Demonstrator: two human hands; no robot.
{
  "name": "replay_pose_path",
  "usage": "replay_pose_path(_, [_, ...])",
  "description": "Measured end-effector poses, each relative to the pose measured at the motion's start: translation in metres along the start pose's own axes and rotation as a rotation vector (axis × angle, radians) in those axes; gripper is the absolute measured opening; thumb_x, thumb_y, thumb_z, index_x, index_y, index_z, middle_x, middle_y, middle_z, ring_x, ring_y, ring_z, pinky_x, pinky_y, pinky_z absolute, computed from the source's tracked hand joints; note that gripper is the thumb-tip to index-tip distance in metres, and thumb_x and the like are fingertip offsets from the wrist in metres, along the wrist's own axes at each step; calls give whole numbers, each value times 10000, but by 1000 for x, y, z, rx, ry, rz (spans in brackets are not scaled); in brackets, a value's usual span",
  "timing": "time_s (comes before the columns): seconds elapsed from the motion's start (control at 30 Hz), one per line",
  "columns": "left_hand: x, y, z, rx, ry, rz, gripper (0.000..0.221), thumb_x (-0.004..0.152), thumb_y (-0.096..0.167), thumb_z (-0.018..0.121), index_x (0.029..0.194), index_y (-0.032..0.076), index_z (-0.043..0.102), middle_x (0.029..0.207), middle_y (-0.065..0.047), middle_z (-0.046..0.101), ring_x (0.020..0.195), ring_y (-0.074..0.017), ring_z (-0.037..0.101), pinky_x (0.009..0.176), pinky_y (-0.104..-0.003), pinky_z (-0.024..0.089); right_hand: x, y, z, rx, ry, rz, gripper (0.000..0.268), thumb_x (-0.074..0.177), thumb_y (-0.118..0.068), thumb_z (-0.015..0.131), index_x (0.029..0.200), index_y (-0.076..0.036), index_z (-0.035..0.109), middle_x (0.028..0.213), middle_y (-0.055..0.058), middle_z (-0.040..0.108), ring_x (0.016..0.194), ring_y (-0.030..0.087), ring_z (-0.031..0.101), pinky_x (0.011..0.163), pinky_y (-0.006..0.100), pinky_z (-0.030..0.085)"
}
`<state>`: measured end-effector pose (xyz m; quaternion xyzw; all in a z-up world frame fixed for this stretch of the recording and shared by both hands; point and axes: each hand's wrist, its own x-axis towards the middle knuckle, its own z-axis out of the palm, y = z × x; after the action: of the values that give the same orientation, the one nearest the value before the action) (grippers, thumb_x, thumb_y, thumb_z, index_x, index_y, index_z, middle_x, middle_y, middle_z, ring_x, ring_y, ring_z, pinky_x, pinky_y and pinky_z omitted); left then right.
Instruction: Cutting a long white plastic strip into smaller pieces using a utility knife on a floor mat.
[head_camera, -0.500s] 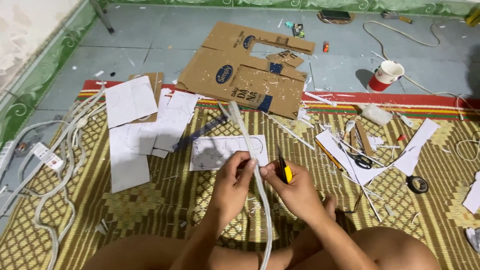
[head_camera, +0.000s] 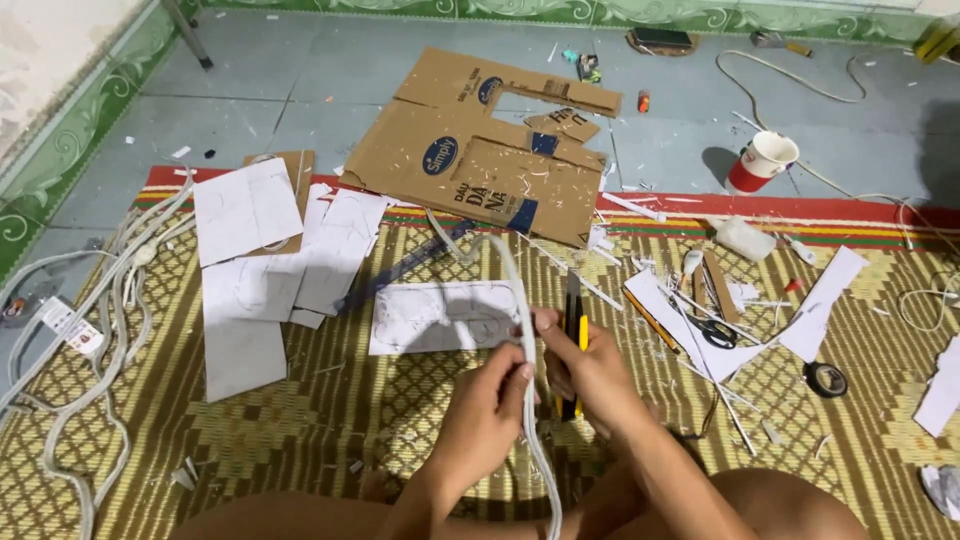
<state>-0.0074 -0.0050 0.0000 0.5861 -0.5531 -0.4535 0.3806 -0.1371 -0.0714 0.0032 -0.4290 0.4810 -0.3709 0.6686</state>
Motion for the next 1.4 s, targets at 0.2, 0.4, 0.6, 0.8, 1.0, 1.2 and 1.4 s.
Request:
replay_pose_path(0.2, [0,-6,6,36,0,40,55,912,111,514,900,76,554,529,-30,562,384,-131,502,349,-289,329,3,-10,-4,-80,-4,-186,316,835,-70,560,1139,16,563,775,115,713,326,96,395,278,203,305])
replay_pose_path(0.4, [25,-48,-25,289,71,-56,171,909,235,484,982,129,597,601,-17,604,396,-134,461,391,-295,365,-1,-20,-27,-185,246,-123,387,812,-173,605,1173,-37,571,805,97,676,402,98,356,374,211,267])
replay_pose_path(0.6, [63,-139,-171,1115,232,-91,163,822,215,513,946,126,571,748,-131,638,609,-344,623,530,-491,513,-1,-22,-9,-169,230,-67,329,855,-121,561,1171,-27,558,754,137,641,405,109,314,366,227,208])
replay_pose_path(0.8, [-1,-189,-313,1078,356,-467,323,778,320,512,1056,194,618,968,-133,660,859,-375,623,720,-472,504,13,-1,-5,-241,103,-10,301,859,-84,557,1142,6,609,666,160,611,374,144,304,333,264,185])
replay_pose_path(1.0, [-71,-247,-345,976,637,-719,514,756,223,575,1244,82,497,1199,-167,540,1006,-377,574,794,-468,505,25,23,8,-324,109,148,316,836,-50,594,1137,39,633,687,221,632,385,181,311,345,284,185])
replay_pose_path(1.2, [-68,-268,-338,1072,643,-782,504,829,448,536,1212,120,538,1174,-117,603,1030,-326,575,904,-477,384,33,33,6,-375,126,243,322,850,-31,591,1164,29,628,697,258,640,413,229,369,383,323,237])
replay_pose_path(1.4, [-52,-302,-322,1468,596,-594,333,826,250,445,1146,189,515,1107,-156,559,958,-318,547,799,-424,405,28,25,14,-441,148,252,344,825,-64,616,1154,32,651,722,258,689,416,227,384,391,303,243])
